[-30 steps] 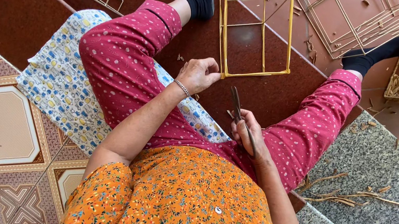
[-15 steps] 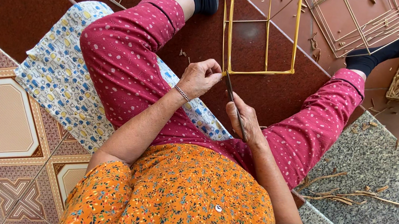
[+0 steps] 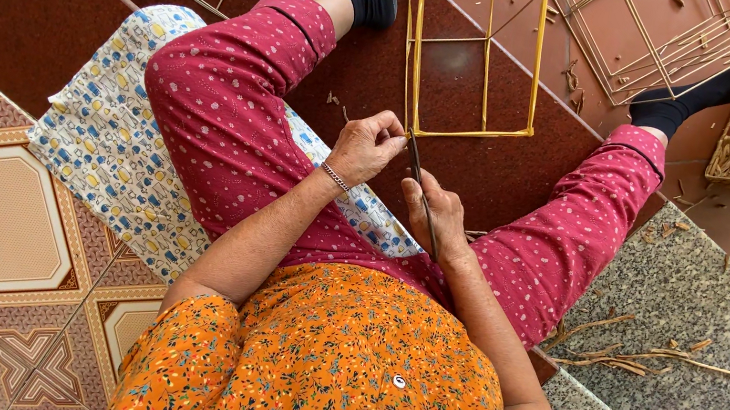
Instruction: The person sits on the floor and assembles a rectangular bamboo frame by wrapping joints with yellow tape. They use scissors to cut the tape and repeatedly rotate the frame to secure multiple corners.
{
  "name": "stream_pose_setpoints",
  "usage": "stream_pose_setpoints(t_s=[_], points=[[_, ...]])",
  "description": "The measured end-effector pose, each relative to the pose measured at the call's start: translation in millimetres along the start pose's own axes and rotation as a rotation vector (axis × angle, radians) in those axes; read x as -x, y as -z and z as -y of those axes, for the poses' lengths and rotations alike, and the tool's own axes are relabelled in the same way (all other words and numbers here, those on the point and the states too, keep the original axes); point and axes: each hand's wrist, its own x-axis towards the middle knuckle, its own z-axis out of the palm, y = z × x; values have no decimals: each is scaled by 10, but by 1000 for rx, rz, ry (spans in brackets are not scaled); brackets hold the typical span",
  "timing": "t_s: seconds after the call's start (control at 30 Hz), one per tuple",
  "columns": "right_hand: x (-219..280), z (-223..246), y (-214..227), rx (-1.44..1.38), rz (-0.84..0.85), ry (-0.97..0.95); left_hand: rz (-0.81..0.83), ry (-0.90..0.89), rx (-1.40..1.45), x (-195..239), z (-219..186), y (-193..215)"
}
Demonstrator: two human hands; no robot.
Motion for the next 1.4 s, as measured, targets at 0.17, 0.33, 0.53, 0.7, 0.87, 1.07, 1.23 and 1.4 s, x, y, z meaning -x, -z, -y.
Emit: stream_pose_setpoints(t_s=[0.17,0.33,0.53,0.7,0.87,1.07,1.23,1.4], points=[[-39,49,45,-165,68,-19,32,60,-5,20,-43,-4],[-93,130,95,-49,127,-101,40,48,3,46,-33,2],[-123,-31,92,91,107,-28,63,110,-146,69,34,52],[-340,-614,-13,403,210,-123,26,-72,-292,103,33,116],[-557,-1364,-153,626,232,-211,54,-297,-206,173,-64,-79],[-668,-1667,-176,528,467,-472,-28,-450,-222,60,-150,-162],[-682,-1587,79,309,-217,-373,-36,-505,-120,85,-429,-104],[-751,-1541,342,54,-498,224,39,-506,11,25,-896,81]])
